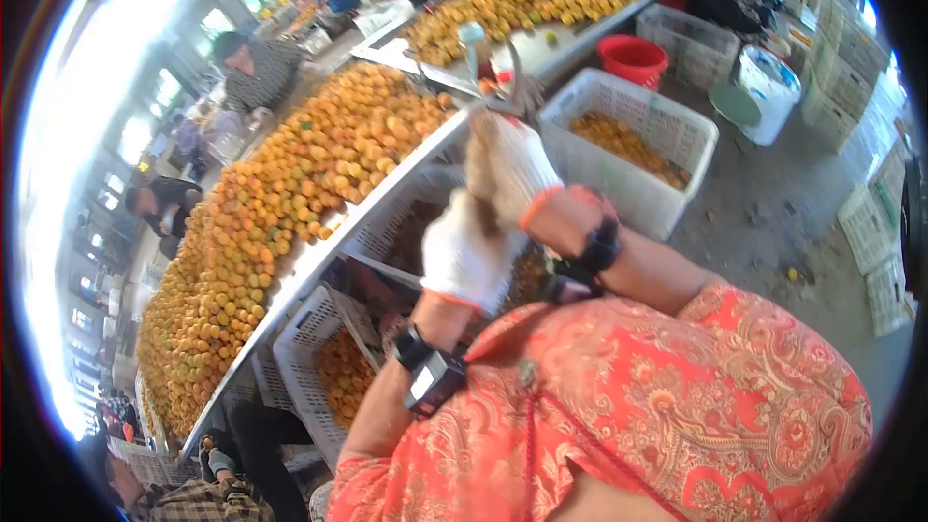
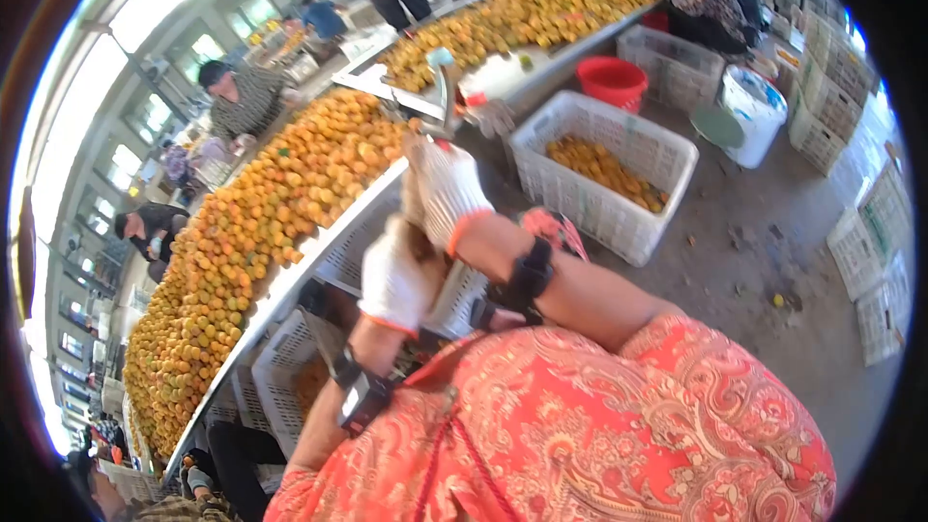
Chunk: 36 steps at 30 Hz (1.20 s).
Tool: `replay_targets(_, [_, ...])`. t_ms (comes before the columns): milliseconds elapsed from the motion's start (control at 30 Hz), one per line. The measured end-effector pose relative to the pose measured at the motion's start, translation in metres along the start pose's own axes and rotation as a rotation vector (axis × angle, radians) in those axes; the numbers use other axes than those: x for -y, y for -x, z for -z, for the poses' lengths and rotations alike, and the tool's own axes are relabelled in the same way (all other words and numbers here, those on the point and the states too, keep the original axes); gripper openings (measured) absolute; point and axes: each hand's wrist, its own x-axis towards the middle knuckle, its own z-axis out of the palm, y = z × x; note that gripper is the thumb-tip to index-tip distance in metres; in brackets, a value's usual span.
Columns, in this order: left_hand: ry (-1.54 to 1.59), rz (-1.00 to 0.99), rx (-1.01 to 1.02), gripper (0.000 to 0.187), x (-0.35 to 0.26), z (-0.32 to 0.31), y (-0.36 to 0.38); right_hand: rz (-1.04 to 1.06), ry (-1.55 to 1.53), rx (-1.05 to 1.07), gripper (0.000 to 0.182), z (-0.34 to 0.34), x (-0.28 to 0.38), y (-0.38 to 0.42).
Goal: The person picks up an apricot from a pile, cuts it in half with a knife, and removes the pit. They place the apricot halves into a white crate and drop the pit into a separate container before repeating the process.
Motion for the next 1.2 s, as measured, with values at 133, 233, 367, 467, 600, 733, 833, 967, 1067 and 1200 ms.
replay_targets(133, [0.001,-0.053,-0.099,0.014,0.017,-0.005,-0.013,-0.111,-0.109,0.015,0.04,-0.002,0.005,-0.011])
replay_targets(233, [0.575,0.294,0.008,0.018,0.024,0.005,-0.015,-0.125,-0.231,0.173,0.04,0.005,0.016,-0.004])
replay_targets(367, [1.074,0.762,0.066,0.011,0.012,0.033,-0.013,0.082,0.197,0.211,0.012,0.006,0.038,0.012])
replay_targets(467, [1.281,0.703,0.288,0.014,0.029,0.04,-0.007,0.158,0.593,0.306,0.017,0.019,0.026,0.008])
replay_targets(600, [1.318,0.805,0.291,0.024,0.022,0.036,-0.006,0.56,1.056,0.655,0.025,0.032,0.011,0.006])
replay_targets(733, [1.272,0.908,0.258,0.022,0.008,0.038,-0.01,0.512,1.182,0.826,0.034,0.038,0.008,0.007])
replay_targets(833, [1.29,0.818,0.262,0.025,0.017,0.035,-0.006,0.635,1.222,0.767,0.028,0.03,0.009,0.018])
replay_targets(967, [1.386,0.846,0.195,0.032,0.013,0.033,-0.002,0.748,1.255,0.711,0.024,0.031,0.002,0.02])
replay_targets(1067, [1.52,0.921,0.143,0.037,0.001,0.038,0.005,0.723,1.36,0.661,0.03,0.03,0.007,0.027])
replay_targets(1200, [1.596,0.773,0.213,0.038,0.0,0.036,0.012,0.669,1.303,0.575,0.028,0.028,0.011,0.038])
